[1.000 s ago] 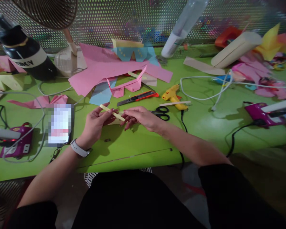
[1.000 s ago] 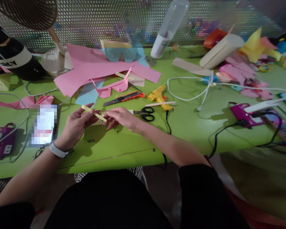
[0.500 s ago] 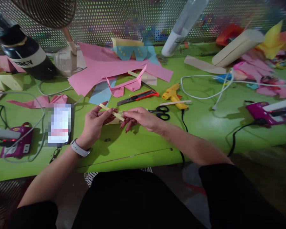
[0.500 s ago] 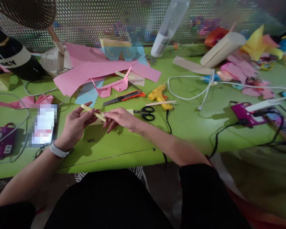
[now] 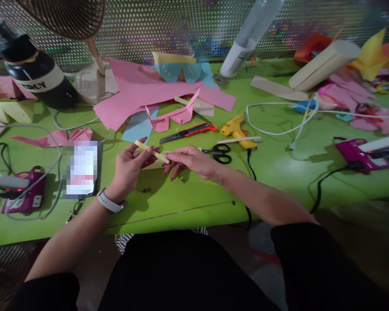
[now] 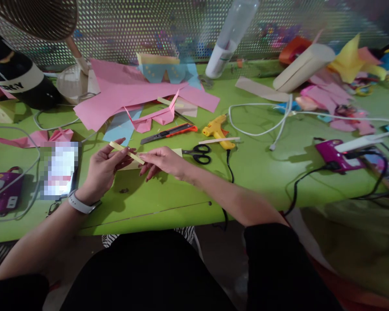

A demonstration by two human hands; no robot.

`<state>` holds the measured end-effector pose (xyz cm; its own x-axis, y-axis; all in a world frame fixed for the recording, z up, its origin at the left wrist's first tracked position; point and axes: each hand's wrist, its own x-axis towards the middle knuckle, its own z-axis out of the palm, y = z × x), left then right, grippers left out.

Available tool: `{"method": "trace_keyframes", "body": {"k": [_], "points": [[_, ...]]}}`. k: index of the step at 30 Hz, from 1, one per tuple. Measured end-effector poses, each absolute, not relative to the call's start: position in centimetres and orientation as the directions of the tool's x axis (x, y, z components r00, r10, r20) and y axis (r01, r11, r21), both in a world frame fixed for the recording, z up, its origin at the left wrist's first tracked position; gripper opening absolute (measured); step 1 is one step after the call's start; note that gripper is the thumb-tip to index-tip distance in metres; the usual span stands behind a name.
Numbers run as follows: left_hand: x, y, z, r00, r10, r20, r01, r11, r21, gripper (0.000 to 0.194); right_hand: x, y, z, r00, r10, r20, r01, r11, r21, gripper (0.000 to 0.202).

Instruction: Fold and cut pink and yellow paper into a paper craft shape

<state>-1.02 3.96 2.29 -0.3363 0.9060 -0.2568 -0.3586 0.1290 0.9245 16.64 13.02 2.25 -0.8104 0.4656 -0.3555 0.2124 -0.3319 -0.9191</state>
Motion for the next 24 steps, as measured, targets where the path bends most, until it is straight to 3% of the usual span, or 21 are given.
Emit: {"method": "trace_keyframes", "body": {"k": [5,12,24], "points": [[-1.0,3.97,2.21,-0.338,0.904,-0.263,-0.351,0.139,0.926,0.052,16.57,12.75,2.57,-0.802,0.497,-0.332,0.236,-0.247,-0.94,0.028],[-1.02,4.11,2.16,-0.335,0.903,-0.27,-0.393,0.126,0.911,0.05,16.57,12.66,2.35,-0.809,0.476,-0.344,0.237,-0.271,-0.933,0.022],[-0.88,4.05,2.18,-0.335,0.904,-0.265,-0.355,0.139,0.925,0.05,16.58,12.83,2.54,-0.828,0.432,-0.357,0.186,-0.39,-0.902,0.036]]}}
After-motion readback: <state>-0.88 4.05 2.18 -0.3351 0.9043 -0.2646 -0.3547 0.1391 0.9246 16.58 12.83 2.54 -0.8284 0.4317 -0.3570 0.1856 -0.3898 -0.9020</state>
